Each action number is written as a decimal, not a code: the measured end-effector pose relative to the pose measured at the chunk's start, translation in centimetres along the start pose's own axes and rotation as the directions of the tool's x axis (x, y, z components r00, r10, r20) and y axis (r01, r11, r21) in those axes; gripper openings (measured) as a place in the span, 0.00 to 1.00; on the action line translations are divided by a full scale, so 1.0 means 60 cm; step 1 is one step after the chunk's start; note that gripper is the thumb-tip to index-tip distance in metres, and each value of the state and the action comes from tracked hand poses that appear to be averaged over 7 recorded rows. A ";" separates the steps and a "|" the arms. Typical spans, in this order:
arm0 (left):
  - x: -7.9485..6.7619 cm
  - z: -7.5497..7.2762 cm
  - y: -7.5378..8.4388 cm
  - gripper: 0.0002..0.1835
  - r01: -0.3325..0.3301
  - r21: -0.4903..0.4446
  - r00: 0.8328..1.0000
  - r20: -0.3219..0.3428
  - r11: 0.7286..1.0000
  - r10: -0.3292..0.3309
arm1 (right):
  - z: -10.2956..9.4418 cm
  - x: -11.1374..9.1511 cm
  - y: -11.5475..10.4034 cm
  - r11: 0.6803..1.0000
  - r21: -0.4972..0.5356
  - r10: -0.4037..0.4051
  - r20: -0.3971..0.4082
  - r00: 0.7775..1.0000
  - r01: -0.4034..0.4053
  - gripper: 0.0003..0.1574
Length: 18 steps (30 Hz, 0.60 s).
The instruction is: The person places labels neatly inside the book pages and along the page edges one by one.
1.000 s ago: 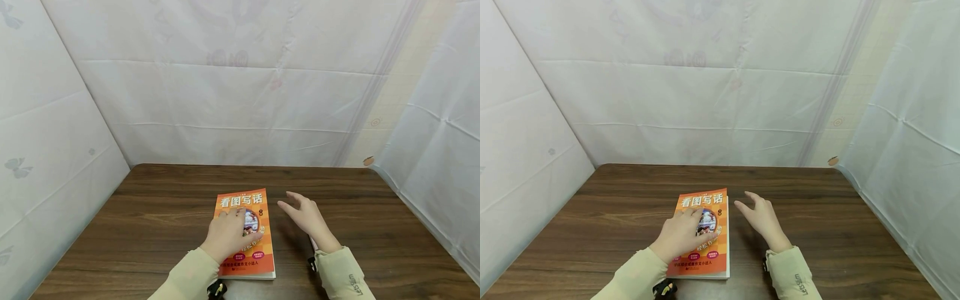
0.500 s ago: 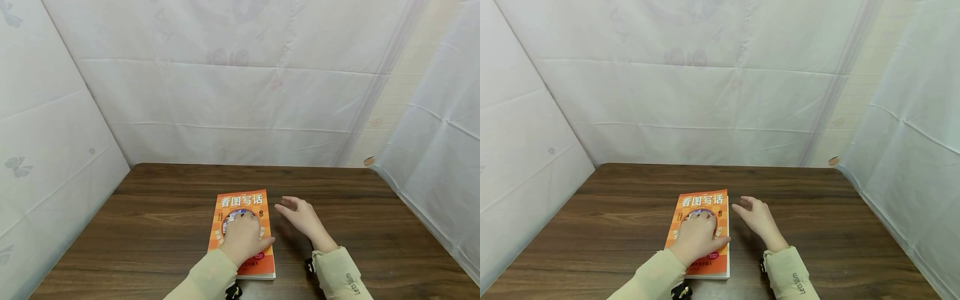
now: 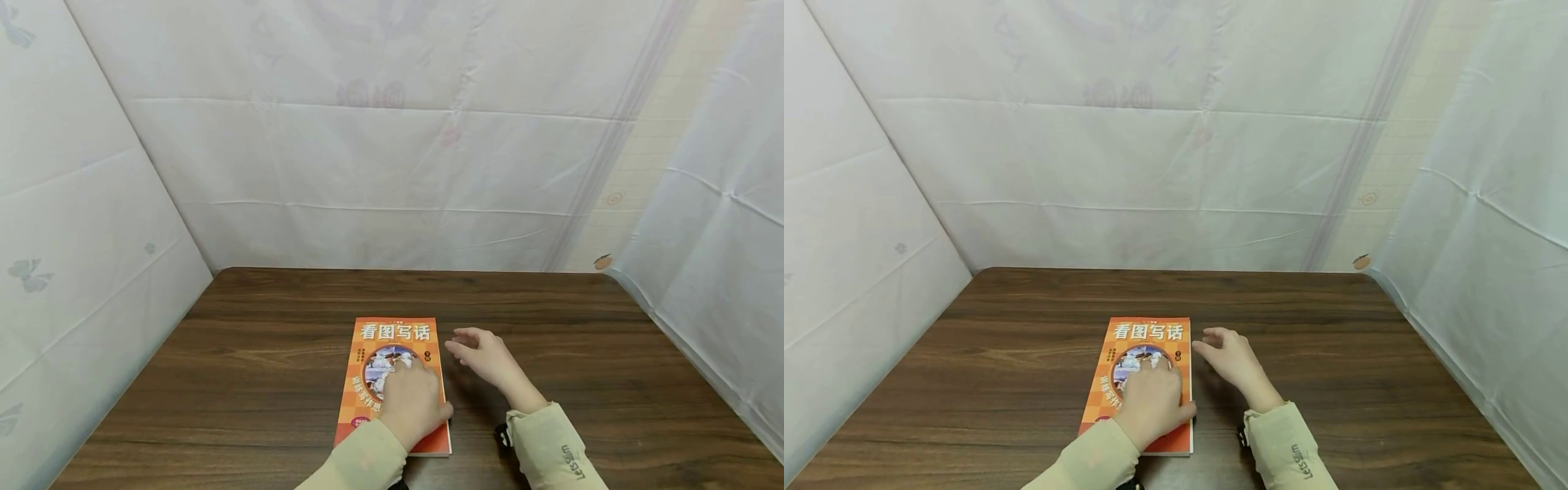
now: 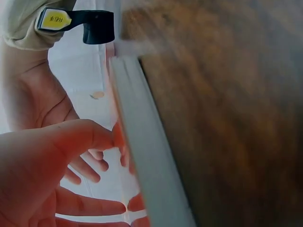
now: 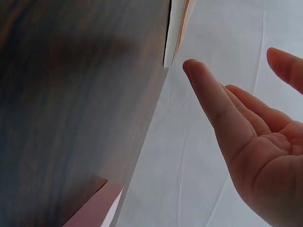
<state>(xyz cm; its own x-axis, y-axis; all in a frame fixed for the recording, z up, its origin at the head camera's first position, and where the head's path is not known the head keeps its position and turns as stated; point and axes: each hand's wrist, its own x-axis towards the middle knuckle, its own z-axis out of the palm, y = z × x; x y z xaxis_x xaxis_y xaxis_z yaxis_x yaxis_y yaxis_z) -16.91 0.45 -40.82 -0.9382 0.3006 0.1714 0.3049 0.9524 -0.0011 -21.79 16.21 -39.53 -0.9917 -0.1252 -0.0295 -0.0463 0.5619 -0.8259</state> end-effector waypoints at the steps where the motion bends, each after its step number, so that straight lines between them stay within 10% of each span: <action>1: 0.000 0.001 0.002 0.28 0.002 -0.001 1.000 -0.006 1.000 -0.002 | 0.001 0.000 0.000 1.000 -0.001 -0.001 0.005 1.000 0.001 0.30; 18: 0.003 -0.007 -0.001 0.23 0.024 -0.123 0.998 0.063 0.992 -0.016 | 0.010 -0.002 -0.003 1.000 -0.020 -0.008 0.055 0.998 0.009 0.25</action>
<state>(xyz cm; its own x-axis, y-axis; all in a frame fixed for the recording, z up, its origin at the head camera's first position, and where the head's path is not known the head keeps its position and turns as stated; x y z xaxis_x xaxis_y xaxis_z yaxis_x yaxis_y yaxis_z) -17.04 0.40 -40.38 -0.9514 0.2879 0.1093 0.3005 0.9456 0.1245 -21.61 15.62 -39.73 -0.9832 -0.1744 -0.0542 -0.0575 0.5773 -0.8145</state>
